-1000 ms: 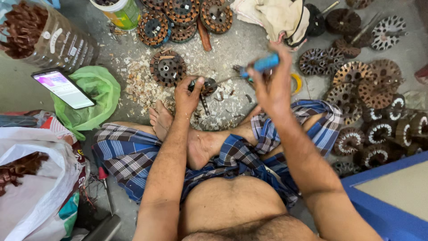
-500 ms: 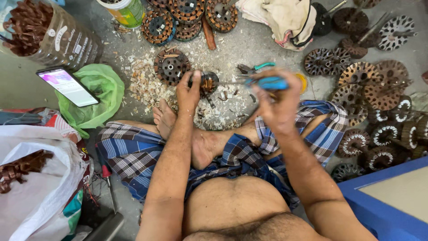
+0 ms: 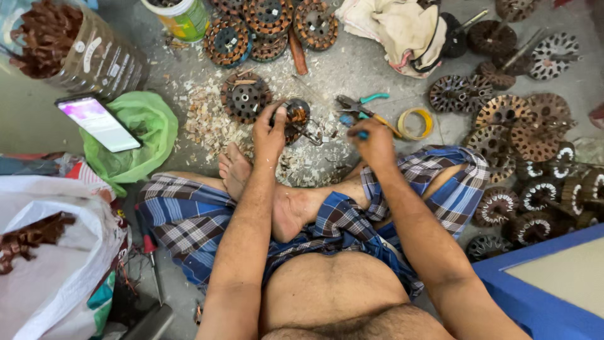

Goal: The person sits on the floor and uses pliers and a screwdriver to remove copper windings from circular motor stators. They extract the copper wire, place it into a nearby bag, and continue working on multiple stator units.

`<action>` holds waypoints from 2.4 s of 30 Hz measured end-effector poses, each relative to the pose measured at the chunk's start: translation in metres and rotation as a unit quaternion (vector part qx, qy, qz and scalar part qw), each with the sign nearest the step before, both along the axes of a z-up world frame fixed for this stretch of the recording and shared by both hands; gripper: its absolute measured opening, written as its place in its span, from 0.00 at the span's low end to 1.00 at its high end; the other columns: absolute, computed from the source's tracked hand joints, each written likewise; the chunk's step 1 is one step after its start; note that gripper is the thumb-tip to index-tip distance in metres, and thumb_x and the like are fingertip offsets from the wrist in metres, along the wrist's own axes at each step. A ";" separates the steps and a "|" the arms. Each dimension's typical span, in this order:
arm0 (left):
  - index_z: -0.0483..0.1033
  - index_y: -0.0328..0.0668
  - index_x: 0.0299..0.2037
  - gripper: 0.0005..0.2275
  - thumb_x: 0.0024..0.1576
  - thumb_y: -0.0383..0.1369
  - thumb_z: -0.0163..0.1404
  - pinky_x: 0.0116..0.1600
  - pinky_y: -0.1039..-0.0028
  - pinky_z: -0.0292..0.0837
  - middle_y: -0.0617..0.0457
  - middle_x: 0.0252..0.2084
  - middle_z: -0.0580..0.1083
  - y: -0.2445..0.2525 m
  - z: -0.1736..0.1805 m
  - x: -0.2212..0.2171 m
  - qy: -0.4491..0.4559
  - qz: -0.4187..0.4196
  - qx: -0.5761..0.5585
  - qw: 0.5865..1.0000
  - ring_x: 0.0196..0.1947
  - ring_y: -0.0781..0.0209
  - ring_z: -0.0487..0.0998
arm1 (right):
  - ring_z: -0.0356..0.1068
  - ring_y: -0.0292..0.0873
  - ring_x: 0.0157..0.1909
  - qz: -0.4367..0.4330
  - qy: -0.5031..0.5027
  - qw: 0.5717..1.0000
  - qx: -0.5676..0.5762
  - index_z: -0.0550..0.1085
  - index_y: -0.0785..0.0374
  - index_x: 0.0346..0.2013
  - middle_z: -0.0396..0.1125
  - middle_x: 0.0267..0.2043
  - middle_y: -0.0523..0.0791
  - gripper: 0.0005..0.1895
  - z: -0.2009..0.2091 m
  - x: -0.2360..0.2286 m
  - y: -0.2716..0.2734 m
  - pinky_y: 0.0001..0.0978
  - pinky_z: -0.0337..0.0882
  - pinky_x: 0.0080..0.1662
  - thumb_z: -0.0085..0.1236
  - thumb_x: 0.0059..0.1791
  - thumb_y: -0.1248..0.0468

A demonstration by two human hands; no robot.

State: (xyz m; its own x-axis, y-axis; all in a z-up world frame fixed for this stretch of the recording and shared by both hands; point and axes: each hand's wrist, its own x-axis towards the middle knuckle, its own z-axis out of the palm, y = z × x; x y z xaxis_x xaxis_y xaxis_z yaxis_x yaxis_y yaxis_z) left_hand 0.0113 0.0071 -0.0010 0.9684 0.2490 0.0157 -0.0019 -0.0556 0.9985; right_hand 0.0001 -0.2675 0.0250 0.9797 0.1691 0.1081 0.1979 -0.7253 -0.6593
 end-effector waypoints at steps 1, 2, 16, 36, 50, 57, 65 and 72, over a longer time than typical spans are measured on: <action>0.79 0.40 0.55 0.12 0.65 0.36 0.52 0.57 0.72 0.72 0.49 0.50 0.80 -0.002 0.003 0.002 0.001 -0.006 -0.006 1.000 0.50 0.61 0.79 | 0.76 0.48 0.47 0.009 0.033 0.997 -0.064 0.84 0.57 0.34 0.77 0.43 0.49 0.11 -0.006 0.003 0.001 0.40 0.75 0.51 0.69 0.39 0.71; 0.79 0.40 0.55 0.13 0.65 0.36 0.53 0.56 0.73 0.73 0.50 0.50 0.80 -0.003 0.006 0.003 0.003 -0.012 -0.012 1.000 0.49 0.61 0.79 | 0.75 0.50 0.47 0.010 0.024 0.994 -0.104 0.83 0.58 0.37 0.76 0.44 0.51 0.12 -0.009 0.006 0.003 0.42 0.74 0.51 0.68 0.40 0.71; 0.82 0.43 0.51 0.12 0.59 0.35 0.58 0.54 0.73 0.76 0.48 0.47 0.82 -0.004 0.033 -0.013 0.005 -0.077 0.062 0.995 0.48 0.59 0.84 | 0.78 0.42 0.40 -0.134 0.364 0.794 0.469 0.74 0.67 0.42 0.76 0.39 0.48 0.14 -0.018 0.033 0.087 0.32 0.79 0.44 0.67 0.45 0.68; 0.80 0.51 0.52 0.13 0.60 0.40 0.55 0.43 0.66 0.77 0.48 0.47 0.77 -0.012 0.046 -0.022 0.114 -0.087 0.134 0.981 0.39 0.55 0.79 | 0.71 0.38 0.26 -0.170 0.314 0.863 0.357 0.77 0.66 0.31 0.74 0.28 0.46 0.09 -0.021 -0.009 0.057 0.27 0.69 0.29 0.70 0.40 0.71; 0.80 0.47 0.49 0.12 0.54 0.29 0.60 0.59 0.59 0.69 0.52 0.50 0.79 -0.020 0.062 -0.037 -0.162 -0.185 0.314 0.917 0.52 0.50 0.74 | 0.77 0.48 0.44 -0.020 0.139 0.807 0.573 0.68 0.71 0.51 0.71 0.46 0.50 0.18 0.060 -0.023 0.046 0.47 0.82 0.47 0.55 0.48 0.83; 0.76 0.41 0.56 0.14 0.61 0.33 0.57 0.61 0.63 0.72 0.47 0.54 0.78 -0.019 0.105 -0.075 -0.096 -0.136 0.109 0.980 0.56 0.50 0.79 | 0.77 0.44 0.43 0.001 0.146 0.815 0.560 0.73 0.72 0.48 0.74 0.44 0.51 0.14 0.054 -0.035 0.049 0.40 0.81 0.48 0.56 0.49 0.82; 0.79 0.38 0.50 0.15 0.54 0.31 0.65 0.56 0.69 0.78 0.48 0.48 0.79 -0.008 0.149 -0.126 -0.086 -0.015 0.037 0.995 0.50 0.57 0.82 | 0.75 0.45 0.51 0.046 0.258 0.706 0.658 0.74 0.71 0.52 0.73 0.51 0.51 0.16 0.062 -0.059 0.089 0.35 0.76 0.53 0.57 0.50 0.81; 0.81 0.40 0.48 0.13 0.54 0.28 0.64 0.60 0.65 0.73 0.48 0.49 0.78 0.022 0.170 -0.150 -0.151 0.097 0.211 0.961 0.53 0.51 0.79 | 0.73 0.48 0.57 0.105 0.376 0.630 0.671 0.73 0.71 0.58 0.72 0.56 0.54 0.18 0.081 -0.069 0.124 0.43 0.74 0.59 0.56 0.53 0.75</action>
